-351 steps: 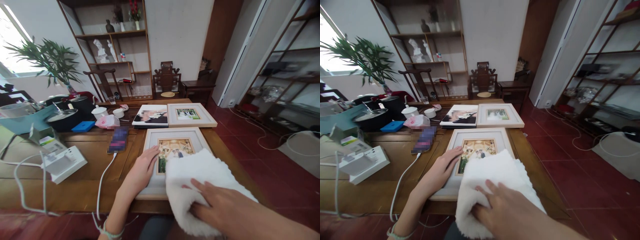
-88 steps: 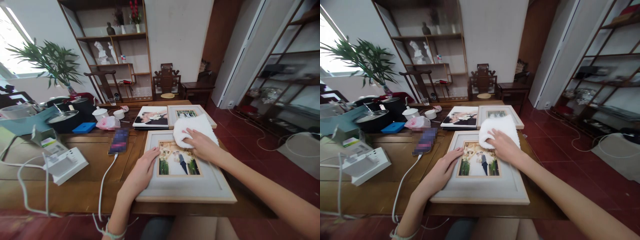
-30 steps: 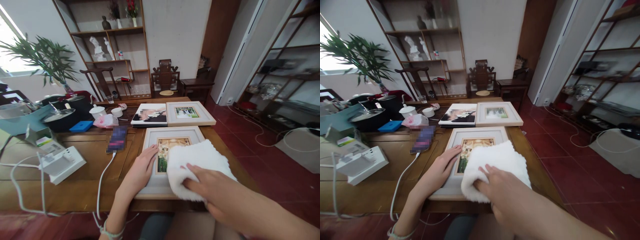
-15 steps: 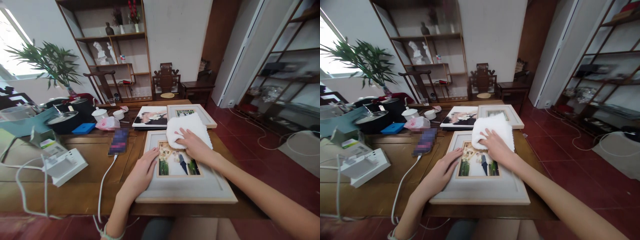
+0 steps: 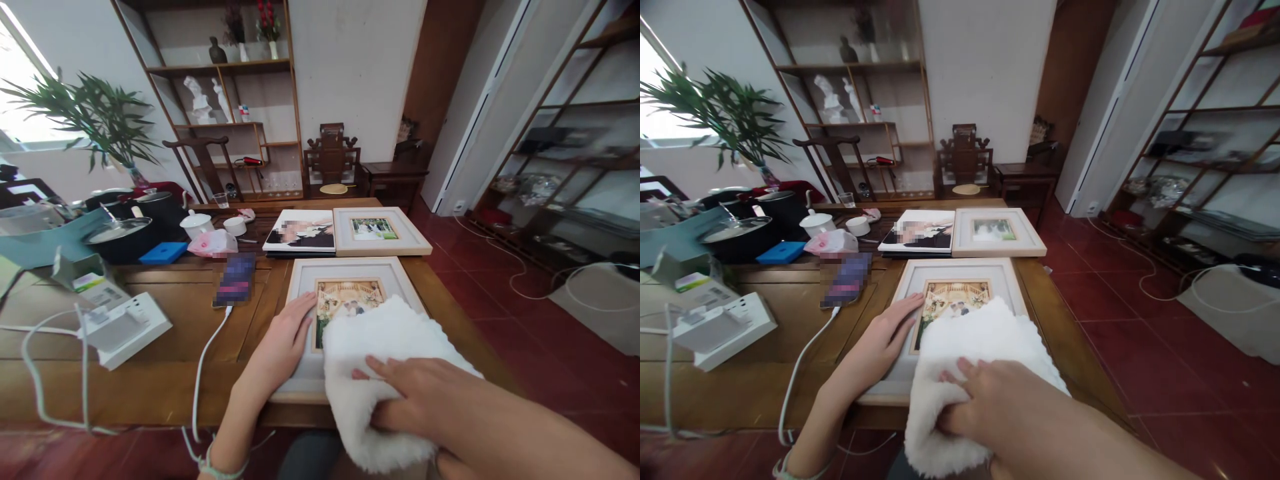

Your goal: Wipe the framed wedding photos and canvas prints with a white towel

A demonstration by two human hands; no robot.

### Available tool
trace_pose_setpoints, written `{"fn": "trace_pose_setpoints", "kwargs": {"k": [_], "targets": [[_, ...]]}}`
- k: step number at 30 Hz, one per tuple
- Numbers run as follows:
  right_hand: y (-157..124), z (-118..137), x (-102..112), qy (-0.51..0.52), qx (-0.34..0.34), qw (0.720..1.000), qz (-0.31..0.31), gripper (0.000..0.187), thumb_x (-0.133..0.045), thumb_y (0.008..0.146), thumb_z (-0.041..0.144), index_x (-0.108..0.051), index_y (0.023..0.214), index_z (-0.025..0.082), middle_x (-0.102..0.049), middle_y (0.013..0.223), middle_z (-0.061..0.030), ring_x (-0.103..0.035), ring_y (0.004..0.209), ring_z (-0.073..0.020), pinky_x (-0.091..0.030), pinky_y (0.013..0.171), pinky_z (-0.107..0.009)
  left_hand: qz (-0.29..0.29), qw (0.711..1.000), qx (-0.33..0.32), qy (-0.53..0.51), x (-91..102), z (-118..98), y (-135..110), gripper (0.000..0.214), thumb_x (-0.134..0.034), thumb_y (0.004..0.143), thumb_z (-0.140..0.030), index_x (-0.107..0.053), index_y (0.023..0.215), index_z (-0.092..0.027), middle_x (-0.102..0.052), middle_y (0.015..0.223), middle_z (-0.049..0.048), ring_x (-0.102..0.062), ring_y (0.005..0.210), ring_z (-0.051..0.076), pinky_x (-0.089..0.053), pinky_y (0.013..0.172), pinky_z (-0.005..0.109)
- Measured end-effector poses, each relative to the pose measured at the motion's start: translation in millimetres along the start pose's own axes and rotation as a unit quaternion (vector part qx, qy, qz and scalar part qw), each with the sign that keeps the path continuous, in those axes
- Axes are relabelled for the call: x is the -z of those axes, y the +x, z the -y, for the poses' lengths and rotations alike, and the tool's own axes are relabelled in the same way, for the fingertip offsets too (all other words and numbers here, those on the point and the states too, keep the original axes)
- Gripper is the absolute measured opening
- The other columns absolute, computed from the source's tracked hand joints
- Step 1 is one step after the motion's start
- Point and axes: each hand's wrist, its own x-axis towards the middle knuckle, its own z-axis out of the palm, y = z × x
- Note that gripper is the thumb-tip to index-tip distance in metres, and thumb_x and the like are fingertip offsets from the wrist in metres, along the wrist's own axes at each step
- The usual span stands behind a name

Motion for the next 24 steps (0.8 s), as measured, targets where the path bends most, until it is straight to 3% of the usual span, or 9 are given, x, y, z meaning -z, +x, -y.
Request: {"fn": "trace_pose_setpoints", "kwargs": {"k": [4, 8, 12, 15, 19, 24], "targets": [[20.6, -13.7, -17.8, -0.007, 0.016, 1.0, -0.004, 0.072, -0.042, 0.054, -0.002, -0.055, 0.119, 0.025, -0.047, 0.135, -0.0064, -0.043, 0.122, -0.0255, -0.04, 0.096, -0.039, 0.004, 1.0, -0.003, 0.0, 0.8, -0.3, 0.0, 0.038, -0.037, 0.09, -0.02, -0.048, 0.126, -0.016, -0.05, 0.134, 0.0095, -0.044, 0.125, 0.02, -0.034, 0.107, 0.042], [49.2, -51.2, -34.9, -0.039, -0.005, 0.996, -0.076, 0.066, -0.042, 0.058, -0.003, -0.055, 0.119, 0.019, -0.038, 0.141, -0.0097, -0.029, 0.131, -0.0262, -0.029, 0.105, -0.042, 0.014, 1.0, -0.005, -0.001, 1.8, -0.6, -1.2, 0.039, -0.037, 0.09, -0.02, -0.046, 0.128, -0.017, -0.048, 0.135, 0.0101, -0.042, 0.127, 0.021, -0.033, 0.107, 0.043], [77.9, -88.9, -34.3, -0.123, -0.013, 0.981, -0.149, 0.068, -0.039, 0.06, -0.008, -0.051, 0.122, 0.016, -0.037, 0.142, -0.0115, -0.026, 0.133, -0.0265, -0.027, 0.105, -0.044, 0.027, 1.0, 0.001, -0.001, 2.8, -1.0, -1.9, 0.039, -0.035, 0.091, -0.02, -0.045, 0.128, -0.015, -0.047, 0.136, 0.0103, -0.041, 0.127, 0.019, -0.032, 0.108, 0.04], [97.4, -105.4, -27.0, -0.173, -0.005, 0.971, -0.167, 0.063, -0.038, 0.061, -0.01, -0.055, 0.116, 0.016, -0.039, 0.141, -0.0097, -0.022, 0.133, -0.0282, -0.026, 0.105, -0.047, 0.027, 1.0, 0.003, -0.001, 3.2, -1.6, -1.0, 0.039, -0.036, 0.091, -0.019, -0.046, 0.127, -0.015, -0.048, 0.135, 0.01, -0.041, 0.128, 0.019, -0.032, 0.108, 0.04], [104.1, -100.7, -21.2, -0.162, -0.01, 0.978, -0.132, 0.06, -0.04, 0.058, -0.01, -0.059, 0.11, 0.015, -0.047, 0.133, -0.0117, -0.028, 0.13, -0.0304, -0.027, 0.102, -0.05, 0.017, 1.0, 0.002, -0.008, 2.8, -1.9, 0.4, 0.038, -0.037, 0.09, -0.018, -0.048, 0.125, -0.016, -0.05, 0.134, 0.0097, -0.043, 0.126, 0.02, -0.033, 0.107, 0.041], [65.0, -54.5, -23.4, -0.088, -0.005, 0.994, -0.061, 0.058, -0.041, 0.056, -0.006, -0.061, 0.106, 0.015, -0.051, 0.129, -0.0143, -0.034, 0.127, -0.0313, -0.03, 0.101, -0.049, 0.003, 1.0, 0.0, -0.01, -0.3, 1.2, -0.2, 0.037, -0.038, 0.089, -0.019, -0.05, 0.124, -0.015, -0.051, 0.132, 0.0106, -0.044, 0.125, 0.02, -0.034, 0.107, 0.04]]}}
